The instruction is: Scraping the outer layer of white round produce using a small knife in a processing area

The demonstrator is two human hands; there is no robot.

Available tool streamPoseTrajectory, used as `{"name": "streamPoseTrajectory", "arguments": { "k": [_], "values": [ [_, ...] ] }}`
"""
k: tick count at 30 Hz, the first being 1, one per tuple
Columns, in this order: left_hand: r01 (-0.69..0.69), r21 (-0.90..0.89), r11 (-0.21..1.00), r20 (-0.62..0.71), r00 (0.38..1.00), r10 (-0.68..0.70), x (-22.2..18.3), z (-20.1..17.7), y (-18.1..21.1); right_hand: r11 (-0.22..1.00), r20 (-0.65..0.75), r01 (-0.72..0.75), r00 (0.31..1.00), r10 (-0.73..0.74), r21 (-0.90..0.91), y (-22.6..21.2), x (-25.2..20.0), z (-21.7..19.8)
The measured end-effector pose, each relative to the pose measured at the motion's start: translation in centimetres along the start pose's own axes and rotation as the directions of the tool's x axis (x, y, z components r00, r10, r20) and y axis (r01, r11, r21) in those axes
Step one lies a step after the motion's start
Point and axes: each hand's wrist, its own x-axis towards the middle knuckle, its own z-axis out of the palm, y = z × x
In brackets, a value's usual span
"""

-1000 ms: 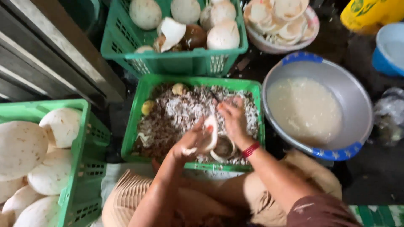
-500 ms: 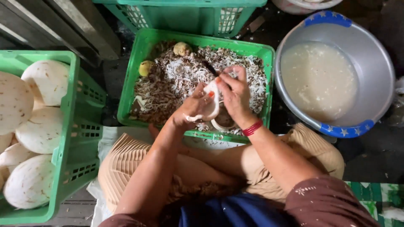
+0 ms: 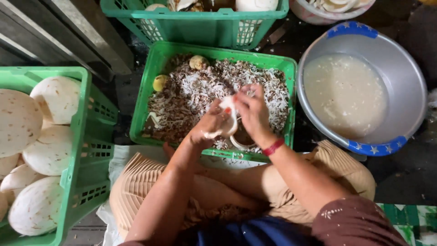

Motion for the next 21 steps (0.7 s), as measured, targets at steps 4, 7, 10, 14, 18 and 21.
{"name": "streamPoseTrajectory", "arguments": {
  "k": [4, 7, 10, 14, 18, 21],
  "values": [
    [0.135, 0.099, 0.986, 0.417, 0.894, -0.165, 0.3, -0.4, 3.8, 0.998, -0.127, -0.038, 0.991, 0.044, 0.045, -2.2, 0.0, -1.4],
    [-0.072, -0.003, 0.997, -0.025, 0.997, 0.072, 0.4, 0.1, -0.1, 0.993, 0.004, 0.074, 0.997, -0.075, 0.09, -2.4, -1.2, 0.2],
    [-0.085, 0.213, 0.973, 0.012, 0.996, 0.084, 3.0, -10.7, -10.0, 0.854, -0.033, -0.129, 0.985, 0.168, 0.504, -1.7, -0.4, 0.7],
    [-0.032, 0.701, 0.712, -0.275, 0.91, 0.31, 3.3, -12.2, -5.0, 0.836, 0.231, -0.335, 0.939, 0.256, 0.434, -7.6, -1.4, -4.2],
    [0.034, 0.486, 0.873, -0.463, 0.857, 0.224, 3.5, -10.2, 4.7, 0.92, 0.53, -0.195, 0.848, -0.016, 0.34, -8.1, -8.5, -3.9],
    [-0.215, 0.225, 0.95, -0.358, 0.889, 0.286, 10.1, -17.7, 0.1, 0.966, 0.773, -0.042, 0.609, -0.177, 0.255, -12.3, -12.1, -5.5]
  ]
}}
